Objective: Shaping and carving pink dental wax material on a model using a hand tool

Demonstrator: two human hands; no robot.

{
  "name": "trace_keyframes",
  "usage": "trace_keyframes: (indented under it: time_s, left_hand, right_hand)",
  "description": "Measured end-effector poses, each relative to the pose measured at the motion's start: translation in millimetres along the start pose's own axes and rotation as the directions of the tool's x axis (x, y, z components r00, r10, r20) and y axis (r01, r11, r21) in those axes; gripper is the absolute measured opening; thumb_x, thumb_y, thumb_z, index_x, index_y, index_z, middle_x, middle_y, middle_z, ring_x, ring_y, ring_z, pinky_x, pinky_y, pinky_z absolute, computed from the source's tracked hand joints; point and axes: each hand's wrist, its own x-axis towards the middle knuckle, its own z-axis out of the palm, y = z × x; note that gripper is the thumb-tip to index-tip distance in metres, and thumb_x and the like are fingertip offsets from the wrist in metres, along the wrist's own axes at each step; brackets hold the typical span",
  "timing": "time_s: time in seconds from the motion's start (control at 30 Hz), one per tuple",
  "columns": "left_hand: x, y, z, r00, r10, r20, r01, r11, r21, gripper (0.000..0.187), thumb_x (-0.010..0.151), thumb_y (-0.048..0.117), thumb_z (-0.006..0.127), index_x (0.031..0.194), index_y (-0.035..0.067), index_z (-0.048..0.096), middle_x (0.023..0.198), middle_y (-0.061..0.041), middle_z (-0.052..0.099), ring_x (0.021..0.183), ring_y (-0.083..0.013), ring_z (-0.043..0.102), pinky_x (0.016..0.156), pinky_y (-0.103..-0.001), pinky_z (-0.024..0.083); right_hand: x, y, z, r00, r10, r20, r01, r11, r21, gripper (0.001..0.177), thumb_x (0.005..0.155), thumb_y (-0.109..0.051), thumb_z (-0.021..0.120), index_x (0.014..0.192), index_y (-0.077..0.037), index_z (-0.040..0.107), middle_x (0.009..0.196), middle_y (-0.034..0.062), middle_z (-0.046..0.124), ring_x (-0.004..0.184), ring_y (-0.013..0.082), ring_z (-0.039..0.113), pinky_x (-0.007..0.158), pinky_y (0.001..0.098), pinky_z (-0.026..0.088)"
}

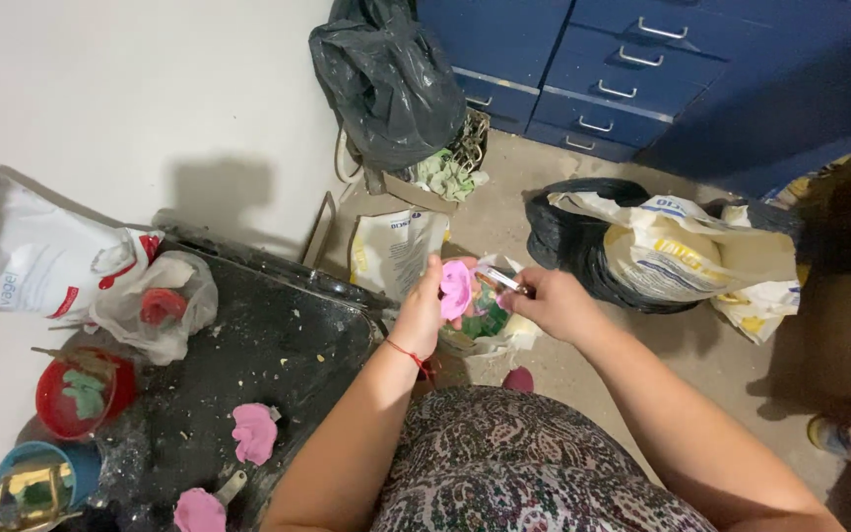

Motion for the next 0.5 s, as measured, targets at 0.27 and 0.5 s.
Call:
trace_keyframes:
  time_s: [0.27,0.5]
  left_hand:
    - [-18,22,13,0.995,-0.061,0.074,0.073,0.983,-0.170,0.077,0.107,0.058,0.033,0.122,-0.008,0.070,0.089,-0.028,0.074,0.053,-0.0296,0.072,0.033,-0.030,0.057]
    - [-31,45,34,0.986,-0.159,0.058,0.167,0.969,-0.184,0.057,0.102,0.041,0.051,0.115,-0.014,0.064,0.086,-0.035,0.072,0.047,-0.0377,0.069,0.029,-0.034,0.054]
  right_hand:
    - [-2,8,-3,0.997,-0.064,-0.045,0.060,0.994,-0.094,0.037,0.100,-0.044,0.061,0.128,-0.021,0.067,0.096,0.0118,0.080,0.101,0.0380,0.074,0.086,0.0519,0.058]
    - [-50,-61,-40,0.780,-0.549,-0.300,0.341,0.775,-0.532,0.014,0.098,-0.031,0.069,0.104,-0.022,0.078,0.081,-0.0012,0.076,0.082,0.0200,0.075,0.072,0.0292,0.059]
